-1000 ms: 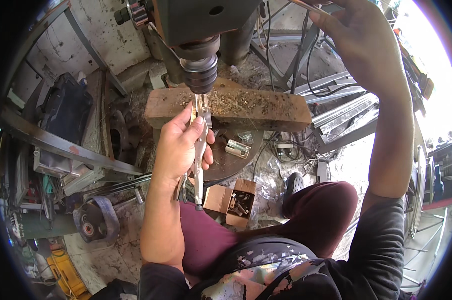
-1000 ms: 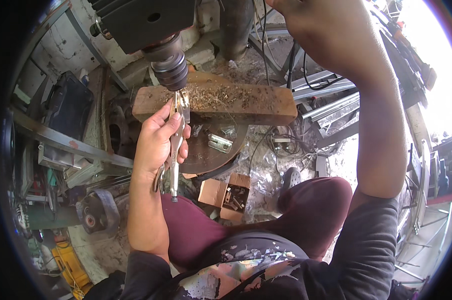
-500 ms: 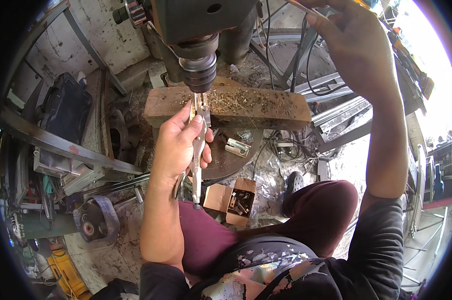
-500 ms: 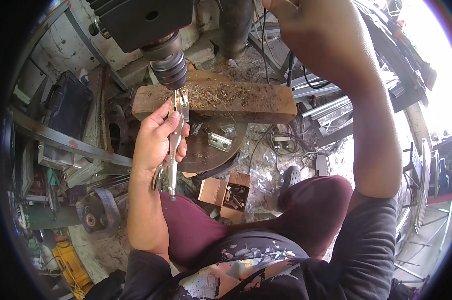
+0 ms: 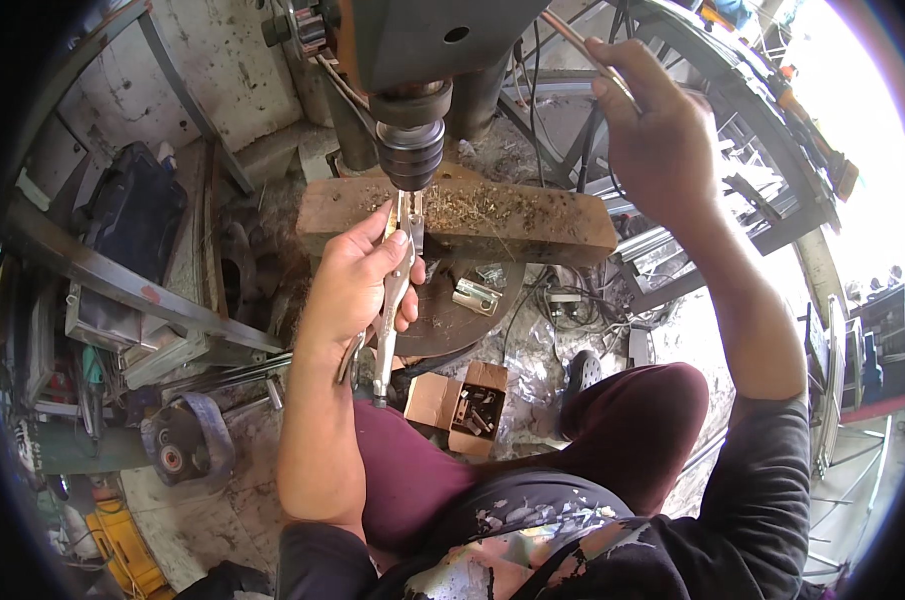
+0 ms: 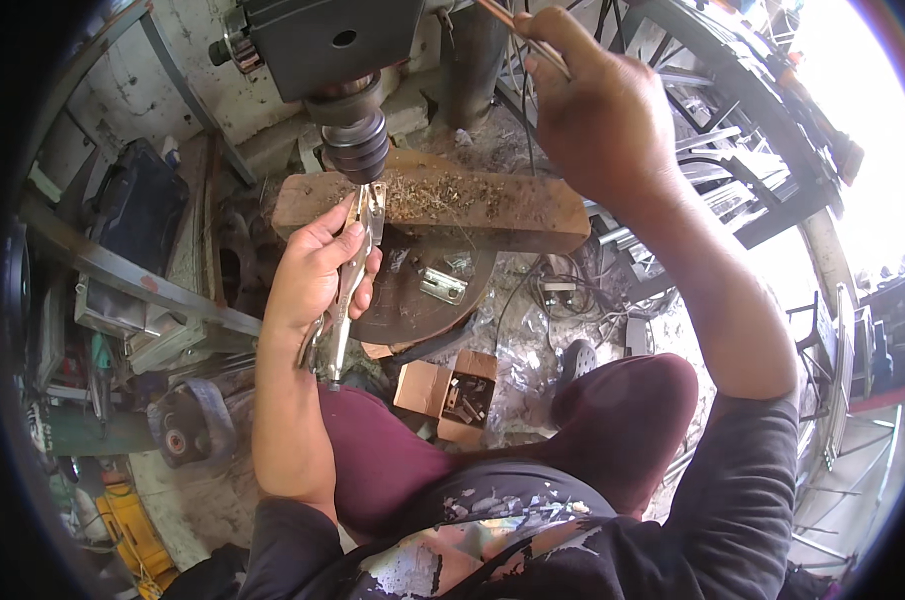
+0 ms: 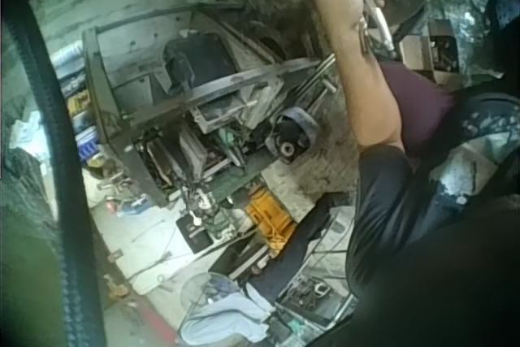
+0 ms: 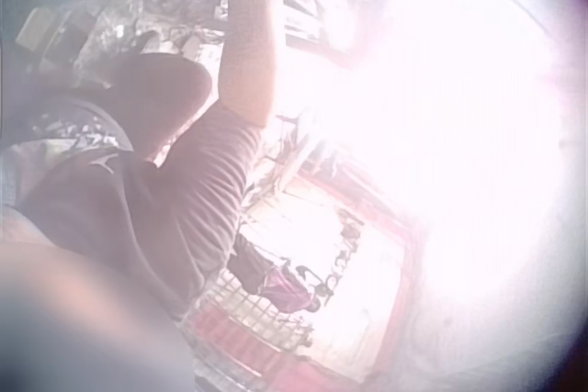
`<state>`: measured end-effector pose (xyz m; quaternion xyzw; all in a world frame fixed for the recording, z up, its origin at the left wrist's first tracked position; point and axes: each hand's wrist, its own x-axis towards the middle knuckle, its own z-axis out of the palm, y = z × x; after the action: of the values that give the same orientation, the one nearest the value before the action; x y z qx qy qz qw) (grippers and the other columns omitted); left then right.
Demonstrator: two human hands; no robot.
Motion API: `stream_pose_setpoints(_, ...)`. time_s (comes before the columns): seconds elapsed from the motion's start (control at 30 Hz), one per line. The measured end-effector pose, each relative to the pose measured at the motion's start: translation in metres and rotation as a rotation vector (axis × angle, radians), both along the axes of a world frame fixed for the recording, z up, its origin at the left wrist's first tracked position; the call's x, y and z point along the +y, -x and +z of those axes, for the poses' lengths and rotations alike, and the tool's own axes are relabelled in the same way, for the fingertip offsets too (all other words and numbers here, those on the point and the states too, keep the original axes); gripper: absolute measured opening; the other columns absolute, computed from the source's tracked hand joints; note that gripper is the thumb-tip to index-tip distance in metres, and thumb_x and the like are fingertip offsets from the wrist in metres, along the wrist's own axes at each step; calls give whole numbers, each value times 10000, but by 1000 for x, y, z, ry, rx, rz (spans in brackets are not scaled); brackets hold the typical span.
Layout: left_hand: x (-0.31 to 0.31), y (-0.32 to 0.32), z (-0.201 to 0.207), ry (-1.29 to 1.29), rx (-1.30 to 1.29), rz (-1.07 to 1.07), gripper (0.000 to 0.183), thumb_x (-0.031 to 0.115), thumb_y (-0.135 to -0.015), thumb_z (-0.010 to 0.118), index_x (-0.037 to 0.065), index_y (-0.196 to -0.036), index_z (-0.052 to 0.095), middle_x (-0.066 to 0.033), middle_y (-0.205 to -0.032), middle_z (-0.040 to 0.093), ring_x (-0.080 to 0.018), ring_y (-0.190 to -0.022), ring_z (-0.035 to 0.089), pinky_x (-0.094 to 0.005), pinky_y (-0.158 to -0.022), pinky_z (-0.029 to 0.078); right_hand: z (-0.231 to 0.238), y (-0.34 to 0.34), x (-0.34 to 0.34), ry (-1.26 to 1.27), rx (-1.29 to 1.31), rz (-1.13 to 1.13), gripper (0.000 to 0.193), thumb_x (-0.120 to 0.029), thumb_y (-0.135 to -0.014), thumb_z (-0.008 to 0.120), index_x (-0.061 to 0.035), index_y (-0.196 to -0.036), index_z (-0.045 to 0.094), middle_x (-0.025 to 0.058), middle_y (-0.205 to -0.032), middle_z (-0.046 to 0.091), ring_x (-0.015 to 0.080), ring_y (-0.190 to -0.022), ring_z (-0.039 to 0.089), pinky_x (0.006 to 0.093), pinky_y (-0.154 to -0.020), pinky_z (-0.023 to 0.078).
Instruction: Drill holes into metal plates and prepare them with screws.
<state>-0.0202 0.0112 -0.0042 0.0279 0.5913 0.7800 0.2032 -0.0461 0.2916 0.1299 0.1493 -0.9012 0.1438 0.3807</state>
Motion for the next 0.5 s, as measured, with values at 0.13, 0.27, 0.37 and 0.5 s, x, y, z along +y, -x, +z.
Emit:
stream_pose_setpoints(0.13,8,-4,0,21,41,48,501,175,-1103,493,57,-1574,371,-89,-795,648,-171,-489,611,-307,-422,507,6,-7,-8,9,-120,-54,270,-209,-997,647,-204,-1266,627,168,-739,669,369,-718,676,484,-709,518)
stream_pose_setpoints(0.27,7,-2,4,28,20,53,505,179,-1106,485,44,-1575,354,-99,-792,643,-185,-497,613,-327,-434,514,56,-10,4,-114,-202,-145,343,-292,-989,679,-182,-1312,643,100,-781,707,190,-688,657,378,-695,511)
stream_pose_setpoints(0.37,2,-4,4,14,14,57,454,182,-1106,486,22,-1522,396,-101,-794,644,-185,-494,612,-324,-426,506,109,-5,-10,-67,-289,-268,434,-305,-948,748,-93,-1312,644,61,-903,736,109,-760,671,305,-713,529)
stream_pose_setpoints(0.5,9,-1,6,-63,29,39,323,182,-1103,488,-11,-1363,485,-109,-797,649,-191,-491,613,-326,-413,498,153,-6,-18,372,-82,14,306,-154,-979,689,27,-1223,649,127,-1008,728,201,-935,726,349,-806,601)
